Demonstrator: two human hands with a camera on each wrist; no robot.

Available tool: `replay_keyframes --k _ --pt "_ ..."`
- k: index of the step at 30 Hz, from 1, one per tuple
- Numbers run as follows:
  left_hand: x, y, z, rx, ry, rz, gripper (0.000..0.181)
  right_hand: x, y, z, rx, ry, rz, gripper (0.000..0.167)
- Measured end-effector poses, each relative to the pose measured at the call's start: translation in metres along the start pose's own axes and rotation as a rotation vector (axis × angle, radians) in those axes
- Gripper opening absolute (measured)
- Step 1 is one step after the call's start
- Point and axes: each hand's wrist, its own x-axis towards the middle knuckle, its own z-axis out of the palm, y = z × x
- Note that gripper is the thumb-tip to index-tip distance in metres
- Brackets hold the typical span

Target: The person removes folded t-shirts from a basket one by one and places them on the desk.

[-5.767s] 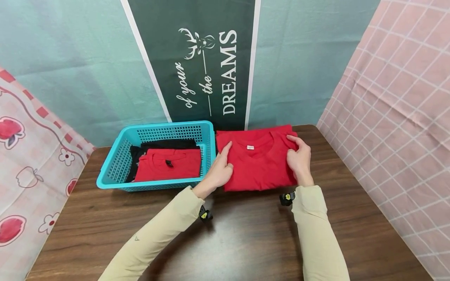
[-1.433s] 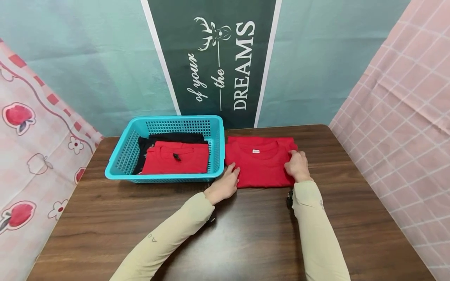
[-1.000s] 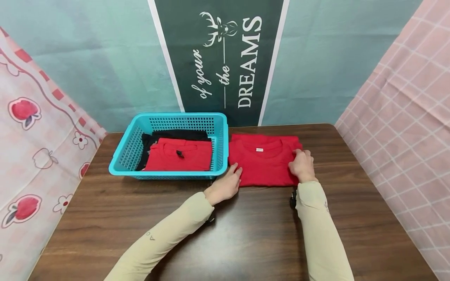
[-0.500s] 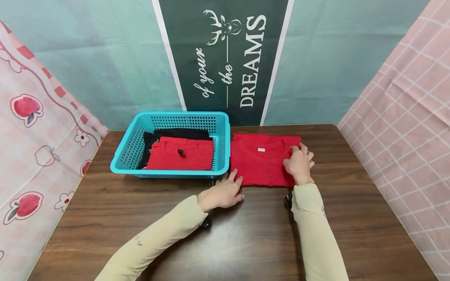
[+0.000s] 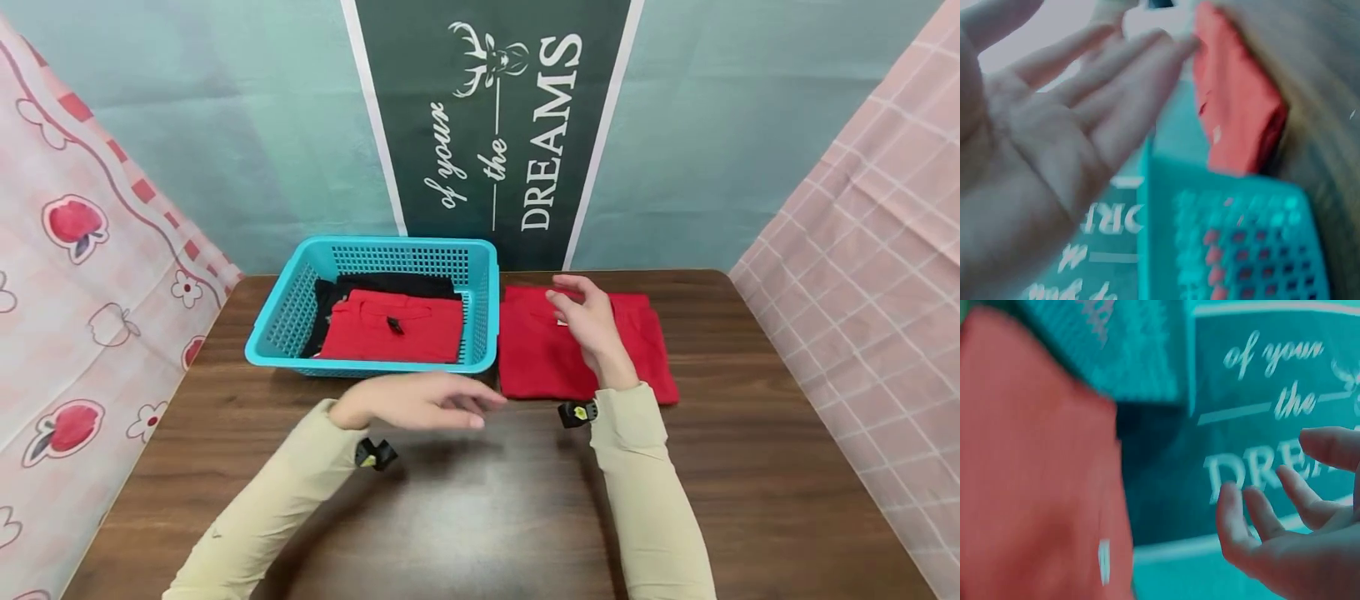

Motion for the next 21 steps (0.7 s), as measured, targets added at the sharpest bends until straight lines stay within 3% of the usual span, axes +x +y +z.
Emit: replay_keyframes --k 3,6,9,13,16,21 --pt "-0.020 -0.003 -0.018 -0.129 0.181 0.043 0.041 -0.001 -0.011 0.016 0.026 -0.031 -0.051 0.052" --pt "-0.040 -0.012 -0.034 -0.193 0.404 0.025 0.036 -0.003 -0.016 0.033 -0.007 -0.042 -0.130 0.050" --pt "-0.057 -0.027 -0.046 -0.165 0.621 -0.066 0.034 -0.004 -0.019 0.051 -0.011 -0.056 -0.189 0.047" --pt "-0.078 -0.053 -0.055 -0.036 0.877 -0.270 0.035 -0.006 -0.020 0.074 0.036 -0.107 -0.208 0.049" --pt "-0.090 -0.071 -0.056 0.004 0.993 -0.400 0.037 -0.006 -0.020 0.089 0.049 -0.160 -0.218 0.050" --pt "-0.102 -0.090 -0.055 -0.008 1.065 -0.547 0.039 -0.006 -0.021 0.109 0.023 -0.229 -0.235 0.053"
